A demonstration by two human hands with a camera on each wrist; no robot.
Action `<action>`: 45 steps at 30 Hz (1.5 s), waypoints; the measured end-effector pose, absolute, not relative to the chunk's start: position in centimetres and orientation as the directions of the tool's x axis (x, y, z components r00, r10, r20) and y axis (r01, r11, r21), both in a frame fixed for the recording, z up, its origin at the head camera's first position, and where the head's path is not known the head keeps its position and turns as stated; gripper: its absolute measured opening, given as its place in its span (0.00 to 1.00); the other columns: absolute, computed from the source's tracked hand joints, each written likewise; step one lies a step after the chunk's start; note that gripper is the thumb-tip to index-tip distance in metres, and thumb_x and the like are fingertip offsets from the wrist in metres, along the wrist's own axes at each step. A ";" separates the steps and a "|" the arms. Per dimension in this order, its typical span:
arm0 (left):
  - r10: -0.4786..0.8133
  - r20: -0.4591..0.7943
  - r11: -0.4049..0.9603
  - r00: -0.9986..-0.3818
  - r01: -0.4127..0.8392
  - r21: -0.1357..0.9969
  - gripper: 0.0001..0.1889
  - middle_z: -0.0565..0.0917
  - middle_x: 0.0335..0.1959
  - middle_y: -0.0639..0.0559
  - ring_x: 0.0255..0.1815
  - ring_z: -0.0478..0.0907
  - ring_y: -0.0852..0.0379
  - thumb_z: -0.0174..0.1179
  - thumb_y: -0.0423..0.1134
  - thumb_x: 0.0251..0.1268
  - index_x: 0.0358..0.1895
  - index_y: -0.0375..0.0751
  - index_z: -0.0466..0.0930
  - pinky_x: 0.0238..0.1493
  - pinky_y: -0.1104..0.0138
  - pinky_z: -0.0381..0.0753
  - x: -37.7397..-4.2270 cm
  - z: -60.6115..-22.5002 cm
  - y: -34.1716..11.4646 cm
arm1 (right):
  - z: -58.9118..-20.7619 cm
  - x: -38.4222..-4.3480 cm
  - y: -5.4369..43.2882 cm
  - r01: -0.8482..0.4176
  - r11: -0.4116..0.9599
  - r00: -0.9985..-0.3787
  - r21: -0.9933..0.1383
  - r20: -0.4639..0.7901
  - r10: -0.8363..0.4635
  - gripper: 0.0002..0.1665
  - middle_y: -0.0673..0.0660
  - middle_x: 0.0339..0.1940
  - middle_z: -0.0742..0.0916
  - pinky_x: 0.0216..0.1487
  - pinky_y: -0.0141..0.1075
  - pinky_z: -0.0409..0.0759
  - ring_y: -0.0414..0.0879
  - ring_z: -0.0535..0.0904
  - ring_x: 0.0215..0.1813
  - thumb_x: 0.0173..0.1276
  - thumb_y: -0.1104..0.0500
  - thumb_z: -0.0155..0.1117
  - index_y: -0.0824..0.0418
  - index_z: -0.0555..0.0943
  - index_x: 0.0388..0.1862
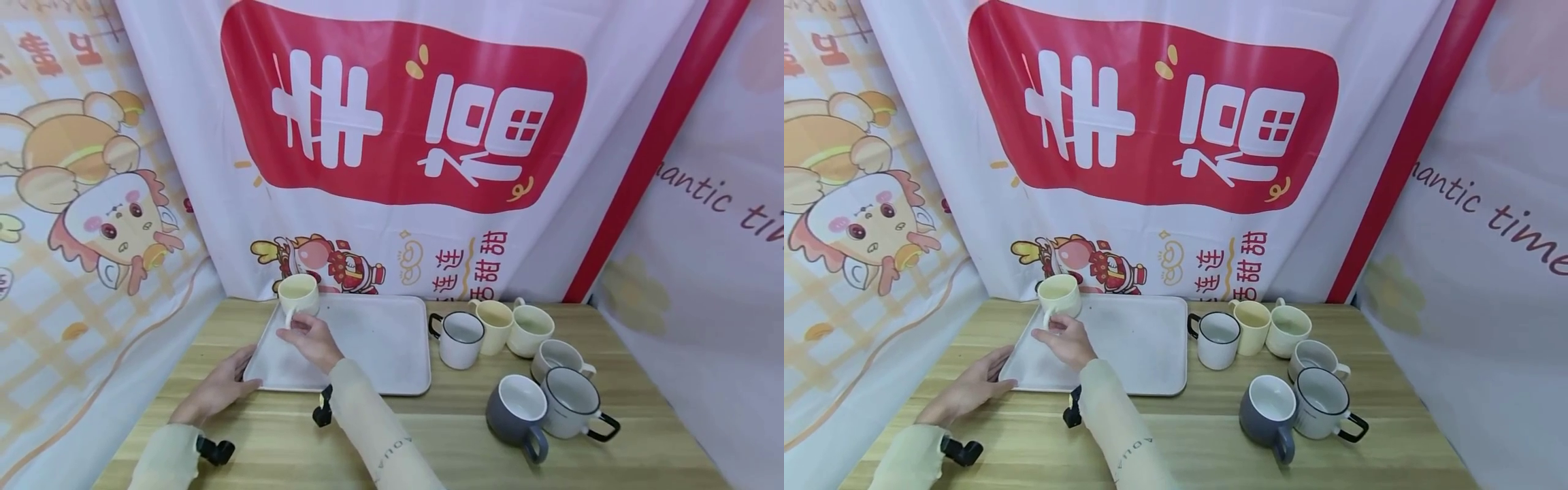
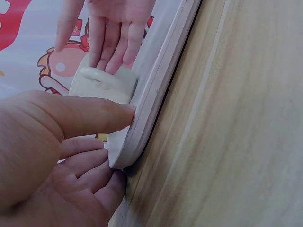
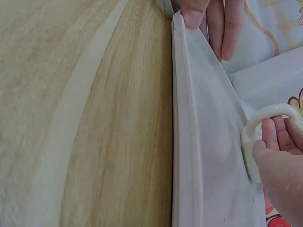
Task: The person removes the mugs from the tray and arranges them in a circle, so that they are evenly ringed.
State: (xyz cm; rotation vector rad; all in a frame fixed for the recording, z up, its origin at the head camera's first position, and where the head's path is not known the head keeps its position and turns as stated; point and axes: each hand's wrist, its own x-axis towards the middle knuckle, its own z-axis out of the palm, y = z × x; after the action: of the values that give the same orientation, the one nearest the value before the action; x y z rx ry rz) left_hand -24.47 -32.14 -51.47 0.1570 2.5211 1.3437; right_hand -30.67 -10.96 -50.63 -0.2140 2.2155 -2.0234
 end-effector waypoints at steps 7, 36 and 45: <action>0.224 -0.182 0.571 -0.957 -0.023 0.820 0.48 0.44 0.86 0.25 0.86 0.43 0.25 0.63 0.35 0.75 0.85 0.26 0.40 0.85 0.36 0.51 -24.1 -51.6 -32.5 | -49.8 -30.1 -9.5 0.087 0.228 -0.968 -0.970 -0.136 -0.211 0.24 0.47 0.31 0.87 0.42 0.34 0.80 0.39 0.78 0.37 0.71 0.37 0.70 0.57 0.90 0.36; 0.260 -0.142 0.548 -0.955 0.026 0.836 0.47 0.43 0.86 0.26 0.86 0.43 0.24 0.63 0.35 0.76 0.85 0.27 0.40 0.84 0.34 0.51 -24.2 -51.9 -32.7 | -45.8 -20.2 1.9 0.275 0.044 -0.933 -0.960 -0.278 -0.229 0.19 0.56 0.44 0.93 0.45 0.32 0.83 0.43 0.82 0.41 0.70 0.51 0.76 0.65 0.90 0.48; 0.269 -0.129 0.554 -0.954 0.044 0.831 0.46 0.43 0.86 0.24 0.85 0.44 0.22 0.62 0.34 0.76 0.85 0.27 0.40 0.83 0.32 0.53 -24.2 -51.7 -32.5 | -44.8 -17.2 7.8 0.245 0.002 -0.951 -0.969 -0.241 -0.195 0.18 0.50 0.35 0.91 0.49 0.34 0.85 0.42 0.83 0.38 0.71 0.54 0.73 0.69 0.88 0.48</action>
State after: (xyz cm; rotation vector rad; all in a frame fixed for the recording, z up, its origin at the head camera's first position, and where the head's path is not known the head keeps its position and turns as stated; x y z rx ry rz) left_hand -24.19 -32.50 -51.74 0.2620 2.5496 1.3531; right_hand -17.18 7.79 -44.75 0.0525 1.9777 -2.0221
